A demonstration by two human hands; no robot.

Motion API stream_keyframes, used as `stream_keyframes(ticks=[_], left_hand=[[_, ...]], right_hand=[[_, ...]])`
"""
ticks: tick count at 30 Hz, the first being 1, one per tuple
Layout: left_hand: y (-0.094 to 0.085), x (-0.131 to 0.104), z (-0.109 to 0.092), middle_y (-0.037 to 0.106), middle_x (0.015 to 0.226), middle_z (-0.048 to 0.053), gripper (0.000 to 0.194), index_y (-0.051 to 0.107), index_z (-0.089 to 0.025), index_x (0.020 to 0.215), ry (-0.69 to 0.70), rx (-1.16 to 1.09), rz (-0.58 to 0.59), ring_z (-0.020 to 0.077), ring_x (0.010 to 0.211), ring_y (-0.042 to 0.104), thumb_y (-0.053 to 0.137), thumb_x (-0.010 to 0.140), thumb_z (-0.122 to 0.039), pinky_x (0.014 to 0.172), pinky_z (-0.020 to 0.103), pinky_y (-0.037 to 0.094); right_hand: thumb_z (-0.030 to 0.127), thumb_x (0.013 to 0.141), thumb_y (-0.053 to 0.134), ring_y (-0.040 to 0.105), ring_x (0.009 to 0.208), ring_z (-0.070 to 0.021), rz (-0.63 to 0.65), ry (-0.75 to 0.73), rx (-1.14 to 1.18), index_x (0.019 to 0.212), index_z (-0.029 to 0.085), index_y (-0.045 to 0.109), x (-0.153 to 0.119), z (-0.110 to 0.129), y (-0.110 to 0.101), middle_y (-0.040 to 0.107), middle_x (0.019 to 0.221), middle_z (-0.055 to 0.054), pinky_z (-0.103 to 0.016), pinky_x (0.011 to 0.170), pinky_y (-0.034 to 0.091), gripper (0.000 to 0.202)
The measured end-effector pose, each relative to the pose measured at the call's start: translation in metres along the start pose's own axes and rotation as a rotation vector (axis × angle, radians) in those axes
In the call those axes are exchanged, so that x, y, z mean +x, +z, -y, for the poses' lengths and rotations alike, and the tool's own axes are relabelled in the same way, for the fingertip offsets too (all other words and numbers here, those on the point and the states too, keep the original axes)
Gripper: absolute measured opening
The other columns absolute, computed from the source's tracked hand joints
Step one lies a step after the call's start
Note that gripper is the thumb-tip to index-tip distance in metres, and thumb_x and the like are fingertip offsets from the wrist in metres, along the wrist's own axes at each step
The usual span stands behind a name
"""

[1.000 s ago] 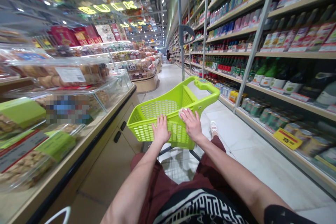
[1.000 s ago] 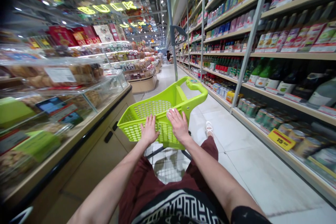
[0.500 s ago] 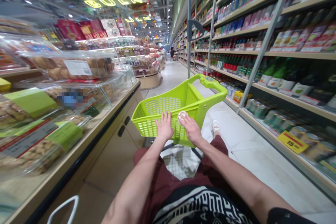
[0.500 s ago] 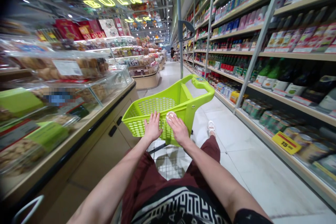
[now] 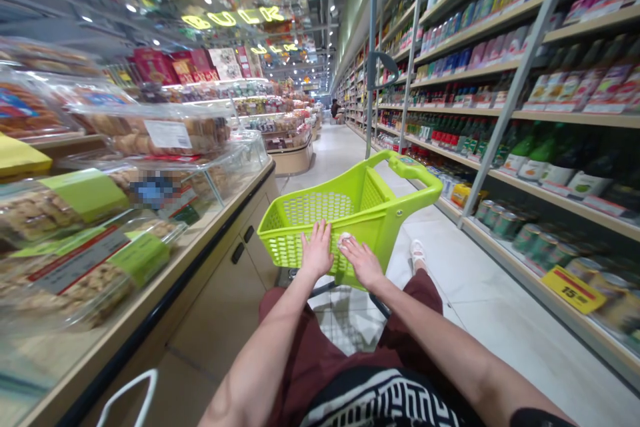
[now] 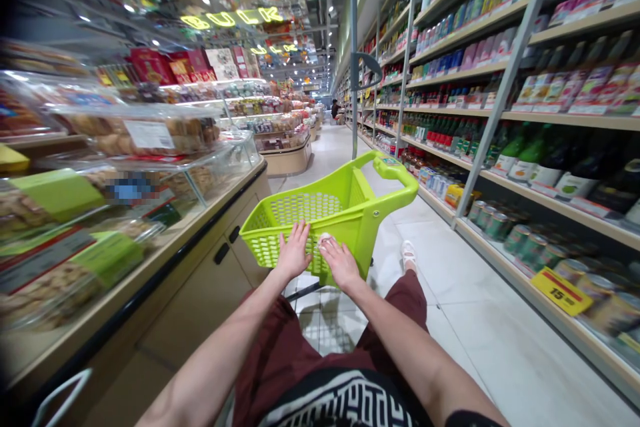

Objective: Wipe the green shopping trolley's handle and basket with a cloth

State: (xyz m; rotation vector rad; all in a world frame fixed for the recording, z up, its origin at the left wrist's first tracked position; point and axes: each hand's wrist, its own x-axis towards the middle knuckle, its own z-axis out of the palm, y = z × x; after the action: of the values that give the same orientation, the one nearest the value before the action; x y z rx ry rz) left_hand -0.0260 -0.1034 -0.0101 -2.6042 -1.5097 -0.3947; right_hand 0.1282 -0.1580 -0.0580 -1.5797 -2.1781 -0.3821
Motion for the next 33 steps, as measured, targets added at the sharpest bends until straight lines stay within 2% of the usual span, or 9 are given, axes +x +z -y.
stream_keyframes(ticks=[5, 7, 10, 16, 19, 22, 24, 27, 33], left_hand=[[0.003, -0.008, 0.018, 0.011, 0.146, 0.007, 0.074, 0.016, -0.018, 0.136, -0.149, 0.031, -0.015, 0.0236, 0.133, 0.005, 0.050, 0.071, -0.024, 0.105, 0.054, 0.008], [0.004, -0.010, 0.026, 0.013, 0.145, 0.007, 0.074, 0.017, -0.018, 0.136, -0.187, 0.054, -0.015, 0.0243, 0.133, 0.004, 0.051, 0.071, -0.024, 0.105, 0.053, 0.009], [0.002, -0.010, 0.039, 0.011, 0.146, 0.008, 0.075, 0.016, -0.018, 0.136, -0.219, 0.075, 0.003, 0.0246, 0.133, 0.004, 0.051, 0.071, -0.027, 0.105, 0.054, 0.010], [-0.004, -0.004, 0.065, 0.010, 0.146, 0.005, 0.079, 0.015, -0.019, 0.137, -0.208, 0.081, 0.098, 0.0257, 0.133, 0.004, 0.052, 0.068, -0.028, 0.105, 0.055, 0.008], [-0.004, -0.005, 0.066, 0.009, 0.146, 0.005, 0.082, 0.013, -0.019, 0.137, -0.202, 0.059, 0.115, 0.0260, 0.133, 0.004, 0.052, 0.066, -0.029, 0.105, 0.055, 0.006], [-0.004, -0.006, 0.062, 0.008, 0.146, 0.006, 0.084, 0.012, -0.017, 0.137, -0.198, 0.038, 0.120, 0.0264, 0.133, 0.004, 0.052, 0.065, -0.031, 0.104, 0.056, 0.006], [-0.005, -0.008, 0.059, 0.007, 0.146, 0.007, 0.084, 0.011, -0.015, 0.137, -0.198, 0.035, 0.126, 0.0272, 0.133, 0.003, 0.052, 0.065, -0.032, 0.104, 0.056, 0.007], [-0.007, -0.010, 0.056, 0.007, 0.146, 0.007, 0.084, 0.011, -0.015, 0.137, -0.191, 0.037, 0.143, 0.0277, 0.133, 0.001, 0.052, 0.065, -0.033, 0.104, 0.056, 0.007], [-0.017, -0.012, 0.053, 0.013, 0.146, 0.005, 0.081, 0.017, -0.018, 0.136, -0.145, -0.002, 0.147, 0.0260, 0.133, 0.009, 0.052, 0.064, -0.031, 0.105, 0.054, 0.001]], right_hand=[[0.007, 0.082, 0.034, 0.020, 0.130, -0.0174, -0.252, -0.048, 0.048, 0.126, 0.022, 0.043, 0.037, 0.015, -0.034, 0.038, 0.134, -0.004, -0.039, 0.102, 0.025, 0.047], [0.007, 0.082, 0.035, 0.019, 0.130, -0.0175, -0.283, -0.056, 0.052, 0.127, 0.022, 0.042, 0.054, 0.020, -0.039, 0.037, 0.135, -0.004, -0.039, 0.103, 0.023, 0.048], [0.005, 0.080, 0.036, 0.021, 0.129, -0.0194, -0.180, -0.076, 0.066, 0.126, 0.021, 0.043, 0.061, 0.024, -0.026, 0.037, 0.135, -0.005, -0.042, 0.101, 0.027, 0.049], [0.004, 0.080, 0.037, 0.032, 0.125, -0.0225, 0.098, -0.081, 0.092, 0.121, 0.021, 0.048, 0.029, 0.029, 0.018, 0.042, 0.131, -0.007, -0.044, 0.095, 0.035, 0.045], [0.005, 0.081, 0.037, 0.029, 0.126, -0.0204, 0.028, -0.104, 0.123, 0.122, 0.021, 0.047, 0.032, 0.032, 0.011, 0.041, 0.133, -0.006, -0.042, 0.098, 0.032, 0.045], [0.007, 0.083, 0.034, 0.021, 0.130, -0.0175, -0.160, -0.139, 0.118, 0.125, 0.020, 0.044, 0.055, 0.037, -0.006, 0.037, 0.135, -0.004, -0.038, 0.102, 0.026, 0.045], [0.008, 0.084, 0.034, 0.020, 0.130, -0.0181, -0.216, -0.136, 0.085, 0.125, 0.020, 0.044, 0.069, 0.038, -0.012, 0.036, 0.136, -0.004, -0.040, 0.103, 0.023, 0.044], [0.007, 0.082, 0.036, 0.024, 0.128, -0.0210, -0.173, -0.127, 0.026, 0.123, 0.020, 0.046, 0.074, 0.035, -0.006, 0.039, 0.134, -0.006, -0.044, 0.100, 0.025, 0.044], [0.002, 0.078, 0.033, 0.026, 0.127, -0.0198, -0.162, -0.196, -0.066, 0.124, 0.020, 0.046, 0.052, 0.017, 0.018, 0.039, 0.134, -0.005, -0.043, 0.100, 0.027, 0.051]])
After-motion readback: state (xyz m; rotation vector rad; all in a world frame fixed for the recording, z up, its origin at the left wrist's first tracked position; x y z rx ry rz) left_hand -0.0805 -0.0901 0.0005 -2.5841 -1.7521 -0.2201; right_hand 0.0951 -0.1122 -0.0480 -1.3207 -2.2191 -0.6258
